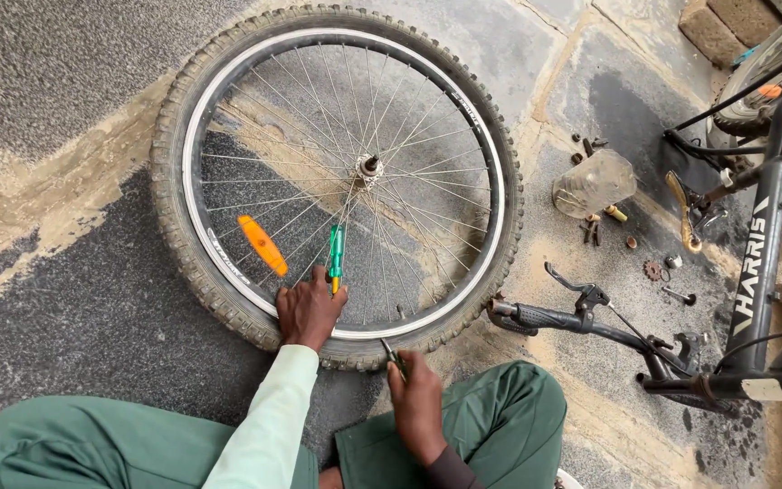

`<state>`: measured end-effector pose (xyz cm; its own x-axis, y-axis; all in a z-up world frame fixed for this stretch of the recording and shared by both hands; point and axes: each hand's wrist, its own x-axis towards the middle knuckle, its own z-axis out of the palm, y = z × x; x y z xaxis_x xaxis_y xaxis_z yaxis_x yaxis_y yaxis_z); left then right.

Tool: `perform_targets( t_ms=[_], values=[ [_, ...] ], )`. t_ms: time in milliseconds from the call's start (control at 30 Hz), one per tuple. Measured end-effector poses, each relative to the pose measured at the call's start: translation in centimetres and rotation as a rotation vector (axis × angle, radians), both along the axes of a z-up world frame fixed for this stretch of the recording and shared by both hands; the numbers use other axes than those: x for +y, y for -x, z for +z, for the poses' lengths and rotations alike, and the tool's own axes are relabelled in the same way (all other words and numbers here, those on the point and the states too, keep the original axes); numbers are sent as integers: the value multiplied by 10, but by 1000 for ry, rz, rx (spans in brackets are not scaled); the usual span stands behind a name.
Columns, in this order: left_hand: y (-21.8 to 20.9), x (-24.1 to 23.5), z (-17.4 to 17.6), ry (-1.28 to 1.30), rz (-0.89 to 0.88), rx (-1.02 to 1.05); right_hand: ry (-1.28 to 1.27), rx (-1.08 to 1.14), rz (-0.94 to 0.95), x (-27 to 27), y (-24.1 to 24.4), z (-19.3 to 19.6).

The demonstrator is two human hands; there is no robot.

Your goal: The person sits on the ground and uses two tire levers to pry the tire bead off the bicycle rim. They work their way around the circumference of the wheel, gradually detaching the tire from the rim.

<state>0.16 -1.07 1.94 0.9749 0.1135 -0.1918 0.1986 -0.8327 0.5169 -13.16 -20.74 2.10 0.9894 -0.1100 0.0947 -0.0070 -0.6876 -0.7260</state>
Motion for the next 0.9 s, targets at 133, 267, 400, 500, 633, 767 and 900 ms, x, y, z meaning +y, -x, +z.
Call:
perform_targets(
  t_ms=[133, 267, 400, 500, 633, 767, 900],
  values=[
    [2, 0, -7, -24, -27, -55, 264, -151, 37, 9, 6, 0],
    [1, 1, -20, -32, -21, -99, 443, -46, 99, 9, 4, -11],
    [2, 1, -22, -24, -26, -156, 23, -137, -122, 5, 3, -31],
    [2, 2, -25, -38, -38, -133, 610, -40, 74, 20, 4, -8],
    [3, 1, -38, -42, -33, -222, 663, -78, 213, 10, 3, -18],
    [0, 1, -33, -26, -40, -185, 127, -357, -39, 14, -3, -22],
    [4, 1, -27, -5, -62, -166, 726, -335, 303, 4, -12, -13]
  ],
)
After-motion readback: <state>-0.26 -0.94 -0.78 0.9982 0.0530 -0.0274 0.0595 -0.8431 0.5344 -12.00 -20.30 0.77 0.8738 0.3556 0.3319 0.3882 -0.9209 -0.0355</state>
